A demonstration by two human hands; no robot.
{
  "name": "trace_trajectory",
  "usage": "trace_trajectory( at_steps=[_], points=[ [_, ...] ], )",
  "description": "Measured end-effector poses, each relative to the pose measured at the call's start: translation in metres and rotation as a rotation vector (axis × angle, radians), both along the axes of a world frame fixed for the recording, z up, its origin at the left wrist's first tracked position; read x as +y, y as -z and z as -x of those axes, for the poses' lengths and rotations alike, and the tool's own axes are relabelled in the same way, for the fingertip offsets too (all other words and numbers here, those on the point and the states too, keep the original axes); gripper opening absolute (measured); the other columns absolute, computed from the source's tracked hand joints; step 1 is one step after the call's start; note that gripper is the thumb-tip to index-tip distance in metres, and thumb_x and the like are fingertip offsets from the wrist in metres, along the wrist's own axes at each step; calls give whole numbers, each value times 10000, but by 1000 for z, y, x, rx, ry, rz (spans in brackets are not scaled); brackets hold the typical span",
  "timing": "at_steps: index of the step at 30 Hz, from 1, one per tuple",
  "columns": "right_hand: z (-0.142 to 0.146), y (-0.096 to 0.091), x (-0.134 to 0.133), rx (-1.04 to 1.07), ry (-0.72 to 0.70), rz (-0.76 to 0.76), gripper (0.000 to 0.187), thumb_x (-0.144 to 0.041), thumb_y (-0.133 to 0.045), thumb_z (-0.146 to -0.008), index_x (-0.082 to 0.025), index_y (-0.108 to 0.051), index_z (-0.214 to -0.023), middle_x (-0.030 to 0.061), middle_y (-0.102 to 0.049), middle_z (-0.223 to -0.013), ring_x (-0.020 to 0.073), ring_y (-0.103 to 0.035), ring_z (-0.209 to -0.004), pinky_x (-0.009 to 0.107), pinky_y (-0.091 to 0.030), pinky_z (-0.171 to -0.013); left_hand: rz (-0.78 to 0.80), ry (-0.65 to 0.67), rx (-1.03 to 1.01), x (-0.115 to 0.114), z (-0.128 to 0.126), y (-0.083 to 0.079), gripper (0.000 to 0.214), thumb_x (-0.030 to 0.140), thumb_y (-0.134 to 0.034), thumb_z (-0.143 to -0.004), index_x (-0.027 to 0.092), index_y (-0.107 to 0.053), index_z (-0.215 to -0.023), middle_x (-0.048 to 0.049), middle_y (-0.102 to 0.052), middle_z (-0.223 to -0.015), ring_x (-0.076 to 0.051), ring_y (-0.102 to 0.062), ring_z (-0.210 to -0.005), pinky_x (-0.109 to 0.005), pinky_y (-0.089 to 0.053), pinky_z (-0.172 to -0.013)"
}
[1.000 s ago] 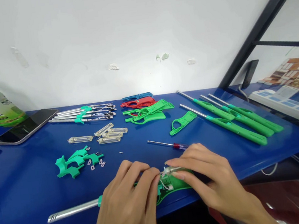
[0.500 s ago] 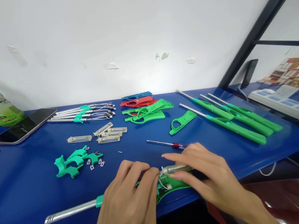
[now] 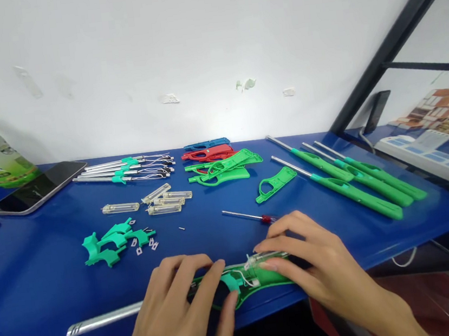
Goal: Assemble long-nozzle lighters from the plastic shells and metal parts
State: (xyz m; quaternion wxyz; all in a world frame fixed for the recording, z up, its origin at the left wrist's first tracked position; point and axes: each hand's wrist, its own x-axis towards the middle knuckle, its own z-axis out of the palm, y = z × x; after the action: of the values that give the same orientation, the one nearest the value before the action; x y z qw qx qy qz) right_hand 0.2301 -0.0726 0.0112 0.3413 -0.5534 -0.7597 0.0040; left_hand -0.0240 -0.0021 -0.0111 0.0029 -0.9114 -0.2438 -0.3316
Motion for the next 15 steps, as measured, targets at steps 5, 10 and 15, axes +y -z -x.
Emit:
trace_trajectory(
  at_steps=[5,10,15],
  points=[
    [-2,1,0,-24,-32,13,182,-321,-623,-1105,-239,-784,-1125,42,-770,-991,205,-690,-886,378,-559,-812,15,13,3,1,0,-1,241,169,-624,-1030,187,-659,-1268,-92,-687,-1136,-264,-595,-1047,-451,-560,-905],
    [-3,3,1,-23,-45,9,201,-335,-609,-1112,-238,-784,-1127,46,-772,-999,203,-683,-885,380,-559,-808,10,24,-5,3,2,1,233,150,-622,-1030,186,-676,-1254,-84,-704,-1113,-253,-619,-1028,-438,-554,-898],
    [-3,4,0,-6,-58,17,157,-307,-648,-1094,-238,-777,-1149,40,-756,-1012,196,-668,-894,377,-541,-822,-110,74,145,3,10,7,324,144,-579,-1037,168,-693,-1339,-104,-741,-1151,-290,-652,-1059,-456,-567,-896]
  ],
)
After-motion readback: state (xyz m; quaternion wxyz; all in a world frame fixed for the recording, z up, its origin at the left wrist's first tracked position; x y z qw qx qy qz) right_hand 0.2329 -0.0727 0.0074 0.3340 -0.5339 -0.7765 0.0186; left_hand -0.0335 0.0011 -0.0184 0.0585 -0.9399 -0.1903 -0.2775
